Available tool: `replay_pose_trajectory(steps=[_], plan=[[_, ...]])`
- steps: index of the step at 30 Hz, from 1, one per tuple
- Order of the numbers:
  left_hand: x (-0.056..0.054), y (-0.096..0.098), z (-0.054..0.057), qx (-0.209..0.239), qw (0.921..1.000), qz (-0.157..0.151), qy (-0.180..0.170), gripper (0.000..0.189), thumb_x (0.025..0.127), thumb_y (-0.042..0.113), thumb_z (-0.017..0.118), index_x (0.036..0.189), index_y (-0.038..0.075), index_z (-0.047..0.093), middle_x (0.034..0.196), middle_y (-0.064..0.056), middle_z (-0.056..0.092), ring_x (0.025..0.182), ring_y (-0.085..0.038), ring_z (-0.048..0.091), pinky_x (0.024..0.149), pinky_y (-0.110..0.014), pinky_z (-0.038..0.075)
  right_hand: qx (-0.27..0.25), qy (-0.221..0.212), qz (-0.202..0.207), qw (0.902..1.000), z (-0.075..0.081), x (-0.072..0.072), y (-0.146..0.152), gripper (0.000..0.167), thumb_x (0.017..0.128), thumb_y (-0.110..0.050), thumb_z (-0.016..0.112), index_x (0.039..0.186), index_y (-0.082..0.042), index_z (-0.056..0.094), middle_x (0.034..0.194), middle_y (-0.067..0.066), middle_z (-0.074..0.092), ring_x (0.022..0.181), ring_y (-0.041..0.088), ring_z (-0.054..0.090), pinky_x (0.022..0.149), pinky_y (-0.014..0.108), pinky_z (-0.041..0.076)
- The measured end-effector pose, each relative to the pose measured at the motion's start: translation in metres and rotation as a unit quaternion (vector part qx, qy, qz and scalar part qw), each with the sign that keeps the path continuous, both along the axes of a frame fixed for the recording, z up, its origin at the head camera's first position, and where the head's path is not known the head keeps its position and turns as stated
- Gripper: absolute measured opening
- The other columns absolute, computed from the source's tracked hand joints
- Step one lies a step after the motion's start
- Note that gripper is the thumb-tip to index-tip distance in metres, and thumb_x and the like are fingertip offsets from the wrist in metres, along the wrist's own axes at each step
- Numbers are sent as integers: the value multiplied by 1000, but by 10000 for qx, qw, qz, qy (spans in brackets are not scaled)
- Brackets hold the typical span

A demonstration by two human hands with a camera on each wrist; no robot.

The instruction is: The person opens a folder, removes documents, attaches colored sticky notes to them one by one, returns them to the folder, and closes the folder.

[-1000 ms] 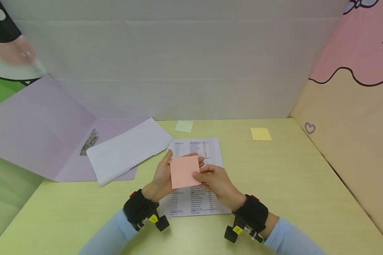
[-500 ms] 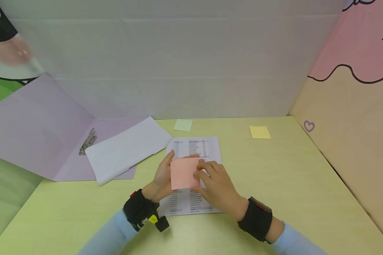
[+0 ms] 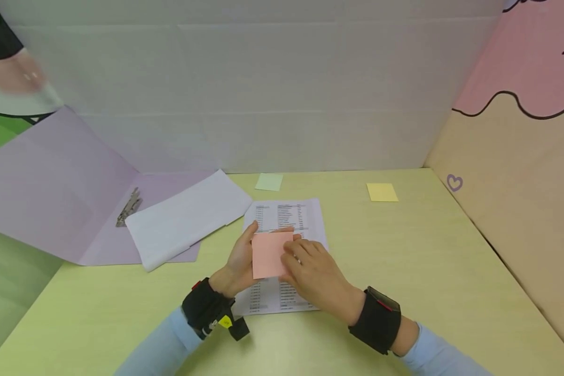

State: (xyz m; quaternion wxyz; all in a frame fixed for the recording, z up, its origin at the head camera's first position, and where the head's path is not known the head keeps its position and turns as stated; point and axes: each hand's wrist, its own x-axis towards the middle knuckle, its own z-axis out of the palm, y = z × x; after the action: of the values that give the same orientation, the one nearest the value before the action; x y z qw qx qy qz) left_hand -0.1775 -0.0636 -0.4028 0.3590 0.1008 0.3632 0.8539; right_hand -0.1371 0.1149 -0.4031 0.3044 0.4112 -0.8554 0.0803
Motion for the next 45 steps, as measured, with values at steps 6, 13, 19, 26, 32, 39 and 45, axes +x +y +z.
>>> replay_pose_trajectory(steps=[6,13,19,26,32,39,45], plan=[[1,-1,-1,88,9999,-127,-5,73,95,56,10,143,3,24,132,-11,48,110,-19,54,87,-35,49,37,182,120,9998,-4,0,0,23,93,-26,52,97,-6,63,107,10,60,99,28,56,85,37,45],[3,1,-2,-38,9997,-159,-164,72,95,55,12,144,3,23,134,-12,43,111,-19,53,88,-37,48,-23,332,109,9994,-4,0,0,32,66,-11,78,95,-6,65,102,6,63,98,26,60,84,34,48],[6,8,-5,-141,9998,-136,42,71,95,54,9,144,3,22,147,-20,27,113,-18,51,87,-30,48,-57,815,41,9966,-6,-1,-11,12,85,-6,59,94,-5,66,93,5,65,86,19,62,75,29,51],[8,16,-8,-292,9988,76,398,69,96,53,8,142,4,26,147,-21,27,124,-20,45,94,-27,44,-127,1254,-277,9916,-8,1,-26,23,86,-3,47,98,-2,66,94,7,64,84,19,61,69,25,51],[8,17,-9,-335,9987,138,365,71,96,55,8,141,5,29,142,-15,38,123,-19,46,95,-28,43,-503,915,-391,9938,-9,3,-28,23,70,-3,65,94,-2,65,94,9,64,82,20,63,64,28,53],[8,17,-12,-412,9983,156,370,76,94,59,8,141,4,32,140,-19,40,114,-17,53,90,-29,45,-799,130,-731,9940,-7,6,-28,29,70,-5,74,96,-2,62,91,8,68,79,20,66,59,30,53],[7,18,-17,-459,9981,192,364,83,90,66,10,139,4,35,132,-14,51,111,-16,55,90,-29,45,-1085,-298,-925,9893,-7,7,-29,22,74,-4,72,94,-3,63,87,6,67,72,18,65,54,29,51]])
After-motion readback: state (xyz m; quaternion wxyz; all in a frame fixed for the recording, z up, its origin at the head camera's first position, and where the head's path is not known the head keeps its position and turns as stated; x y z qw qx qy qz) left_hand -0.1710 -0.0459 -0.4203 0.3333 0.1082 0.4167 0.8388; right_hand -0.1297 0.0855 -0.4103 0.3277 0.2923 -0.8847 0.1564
